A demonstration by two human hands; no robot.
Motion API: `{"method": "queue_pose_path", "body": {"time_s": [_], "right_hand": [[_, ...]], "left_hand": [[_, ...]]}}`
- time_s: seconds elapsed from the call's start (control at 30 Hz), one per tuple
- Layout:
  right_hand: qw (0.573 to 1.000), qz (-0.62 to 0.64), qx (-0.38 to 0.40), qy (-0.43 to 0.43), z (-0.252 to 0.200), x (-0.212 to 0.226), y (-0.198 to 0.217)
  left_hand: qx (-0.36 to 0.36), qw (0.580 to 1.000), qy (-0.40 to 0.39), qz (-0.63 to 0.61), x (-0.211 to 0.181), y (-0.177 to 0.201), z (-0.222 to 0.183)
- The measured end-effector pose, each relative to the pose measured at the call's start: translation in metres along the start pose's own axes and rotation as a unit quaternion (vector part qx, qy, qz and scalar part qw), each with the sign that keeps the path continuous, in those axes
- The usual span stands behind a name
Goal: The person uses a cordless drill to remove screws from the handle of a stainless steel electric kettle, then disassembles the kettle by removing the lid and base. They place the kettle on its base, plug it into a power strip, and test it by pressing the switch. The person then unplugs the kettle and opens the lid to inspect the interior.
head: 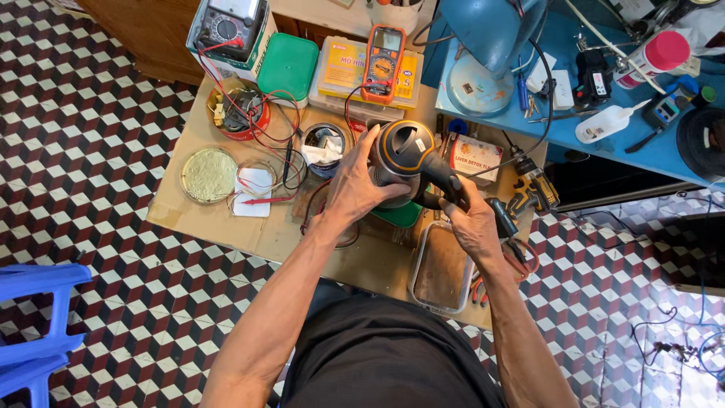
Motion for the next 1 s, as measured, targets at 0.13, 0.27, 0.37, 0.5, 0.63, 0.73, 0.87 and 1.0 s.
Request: {"method": "queue_pose_path", "body": {"time_s": [0.13, 0.27, 0.37, 0.5, 0.63, 0.73, 0.87, 1.0], "right_hand": [[0.997, -0.051, 0.035, 0.054, 0.006, 0.012, -0.002], [0.985, -0.163, 0.045, 0.036, 0.023, 0.016, 0.007], [0.984, -0.141, 0.082, 0.072, 0.025, 0.020, 0.005], [0.987, -0.128, 0.082, 0.060, 0.028, 0.023, 0.005], [0.986, -0.115, 0.081, 0.088, 0.020, 0.029, 0.005], [0.988, -0.110, 0.076, 0.082, 0.018, 0.026, 0.007], [0.988, -0.131, 0.064, 0.058, 0.017, 0.021, 0.009], [0.987, -0.097, 0.084, 0.098, 0.003, 0.023, 0.005]], "left_hand": [[-0.055, 0.995, -0.051, 0.069, -0.015, 0.021, -0.006], [-0.061, 0.970, -0.151, 0.178, -0.036, 0.030, 0.008], [0.044, 0.957, -0.205, 0.200, -0.039, 0.008, 0.040], [0.123, 0.957, -0.153, 0.214, -0.030, -0.013, 0.066], [0.124, 0.955, -0.158, 0.217, -0.033, -0.017, 0.069], [0.116, 0.958, -0.166, 0.203, -0.034, -0.018, 0.070], [0.136, 0.957, -0.192, 0.171, -0.035, -0.022, 0.073], [0.137, 0.959, -0.185, 0.166, -0.033, -0.022, 0.069]]}}
Point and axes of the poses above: each hand's wrist, its own z-axis towards the middle knuckle, its own y-axis out of the back of the hand, x = y × z, the point moved 8 cm from there along z, towards the middle knuckle, and after that the axes turned 14 degrees about z, right-handed, at the moved point
